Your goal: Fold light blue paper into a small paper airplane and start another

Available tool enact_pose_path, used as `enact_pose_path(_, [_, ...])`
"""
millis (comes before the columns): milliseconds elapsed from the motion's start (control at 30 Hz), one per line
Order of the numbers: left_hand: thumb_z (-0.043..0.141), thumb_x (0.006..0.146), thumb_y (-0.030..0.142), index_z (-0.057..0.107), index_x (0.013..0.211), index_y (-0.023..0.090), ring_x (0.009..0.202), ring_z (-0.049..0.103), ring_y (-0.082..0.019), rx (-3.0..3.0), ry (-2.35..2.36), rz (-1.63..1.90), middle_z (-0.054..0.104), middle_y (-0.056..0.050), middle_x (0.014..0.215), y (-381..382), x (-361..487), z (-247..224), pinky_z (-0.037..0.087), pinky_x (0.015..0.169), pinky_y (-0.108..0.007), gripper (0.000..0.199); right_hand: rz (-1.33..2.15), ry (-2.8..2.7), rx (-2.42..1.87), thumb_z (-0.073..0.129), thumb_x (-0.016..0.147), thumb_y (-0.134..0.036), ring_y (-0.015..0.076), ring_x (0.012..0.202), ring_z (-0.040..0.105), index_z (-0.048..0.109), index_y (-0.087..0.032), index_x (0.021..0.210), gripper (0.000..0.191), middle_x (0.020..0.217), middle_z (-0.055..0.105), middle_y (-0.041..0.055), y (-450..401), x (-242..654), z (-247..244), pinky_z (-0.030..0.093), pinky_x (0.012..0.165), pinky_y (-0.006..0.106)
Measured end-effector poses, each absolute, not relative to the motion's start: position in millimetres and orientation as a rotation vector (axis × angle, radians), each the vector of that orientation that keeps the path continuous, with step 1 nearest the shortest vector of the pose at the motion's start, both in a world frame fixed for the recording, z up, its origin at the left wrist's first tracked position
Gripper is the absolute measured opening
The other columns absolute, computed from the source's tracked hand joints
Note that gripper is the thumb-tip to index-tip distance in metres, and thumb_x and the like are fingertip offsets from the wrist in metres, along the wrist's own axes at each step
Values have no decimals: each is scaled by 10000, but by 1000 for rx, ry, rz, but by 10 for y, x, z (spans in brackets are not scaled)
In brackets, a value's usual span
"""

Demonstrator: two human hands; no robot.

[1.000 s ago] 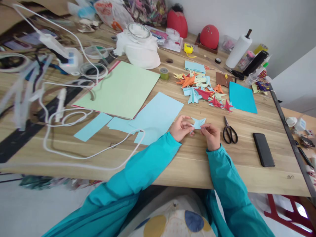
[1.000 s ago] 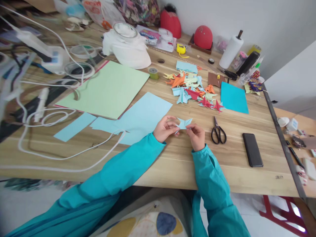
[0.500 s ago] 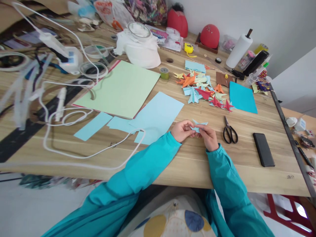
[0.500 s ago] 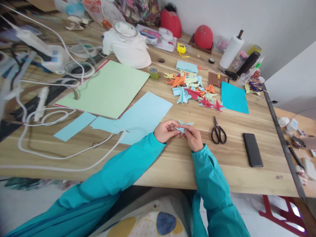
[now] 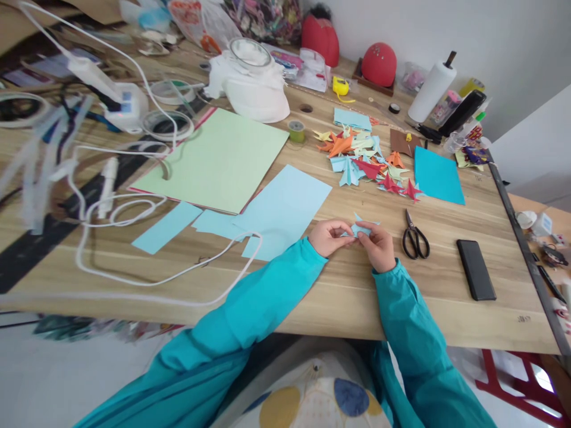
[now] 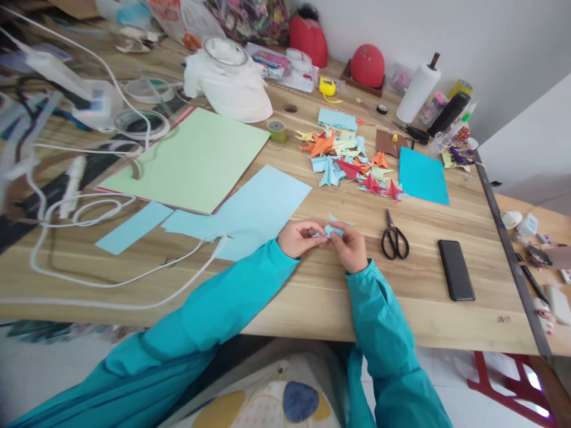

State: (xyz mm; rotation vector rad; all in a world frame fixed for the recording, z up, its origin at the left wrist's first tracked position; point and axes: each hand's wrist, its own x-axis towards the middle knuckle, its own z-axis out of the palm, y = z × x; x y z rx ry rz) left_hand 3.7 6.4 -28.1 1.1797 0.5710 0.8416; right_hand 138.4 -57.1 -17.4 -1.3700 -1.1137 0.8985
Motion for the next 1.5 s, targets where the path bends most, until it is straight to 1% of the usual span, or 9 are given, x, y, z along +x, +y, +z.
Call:
enact_pose_path(233, [790, 515, 245, 671, 608, 151, 708, 632, -156, 1254, 605, 889, 676, -60, 784, 106, 19, -326, 530, 640, -271, 178, 937, -1026, -1396, 736, 621, -372, 126, 492, 572, 686, -188, 892, 331, 582, 642, -4, -560, 1393, -157, 502, 515, 285])
enact_pose_path(333, [778, 547, 225, 698, 596, 168, 719, 633, -165, 1416, 593, 919, 680, -71, 767, 146, -9, -333, 521, 693, -289, 109, 942, -978, -1384, 759, 589, -331, 118, 468, 565, 689, -178, 868, 325, 557, 642, -10, -560, 1388, -160, 487, 484, 264])
enact_pose_path(467, [748, 606, 226, 715, 594, 199, 726, 647, -187, 1631, 519, 909, 692, -85, 764, 192, -45, -335, 520, 711, -315, 44, 978, -941, -1391, 759, 576, -283, 108, 435, 548, 692, -187, 842, 291, 560, 644, -14, -564, 1385, -142, 459, 440, 244])
enact_pose_path(633, [755, 613, 264, 717, 610, 202, 764, 665, -206, 1575, 458, 868, 705, -88, 793, 184, -57, -330, 534, 747, -335, 73, 1042, -972, -1348, 719, 604, -244, 88, 417, 521, 710, -198, 715, 120, 580, 650, -9, -576, 1415, -115, 422, 422, 227])
enact_pose_path(833, [773, 597, 309, 714, 628, 160, 791, 673, -209, 1460, 392, 786, 715, -96, 781, 191, -69, -297, 543, 779, -343, 163, 1176, -1004, -1303, 714, 624, -250, 90, 442, 539, 727, -190, 734, 126, 548, 654, -7, -593, 1472, -95, 428, 446, 217])
enact_pose_path(1033, [787, 575, 299, 707, 640, 134, 740, 676, -174, 1451, 392, 818, 718, -85, 794, 203, -75, -274, 558, 726, -277, 195, 1238, -975, -1287, 759, 585, -262, 102, 479, 581, 727, -185, 741, 176, 581, 681, 3, -588, 1482, -90, 465, 480, 222])
enact_pose_path(1167, [785, 576, 333, 678, 672, 121, 665, 679, -179, 1288, 419, 767, 716, -78, 767, 174, -70, -245, 568, 650, -290, 257, 1189, -921, -1248, 769, 593, -279, 99, 474, 575, 727, -197, 761, 193, 605, 690, 2, -582, 1434, -146, 471, 476, 227])
enact_pose_path(1267, [779, 587, 345, 660, 710, 112, 622, 676, -176, 1221, 443, 729, 708, -65, 715, 169, -73, -226, 567, 632, -298, 289, 1142, -906, -1233, 763, 612, -303, 105, 485, 578, 727, -201, 788, 207, 619, 695, 3, -582, 1405, -183, 483, 485, 237])
enact_pose_path(1500, [782, 564, 385, 649, 651, 109, 608, 663, -160, 1282, 458, 710, 708, -76, 707, 198, -80, -233, 556, 611, -271, 318, 1085, -980, -1316, 777, 575, -307, 107, 474, 571, 732, -197, 745, 208, 636, 699, 12, -585, 1389, -129, 485, 475, 244])
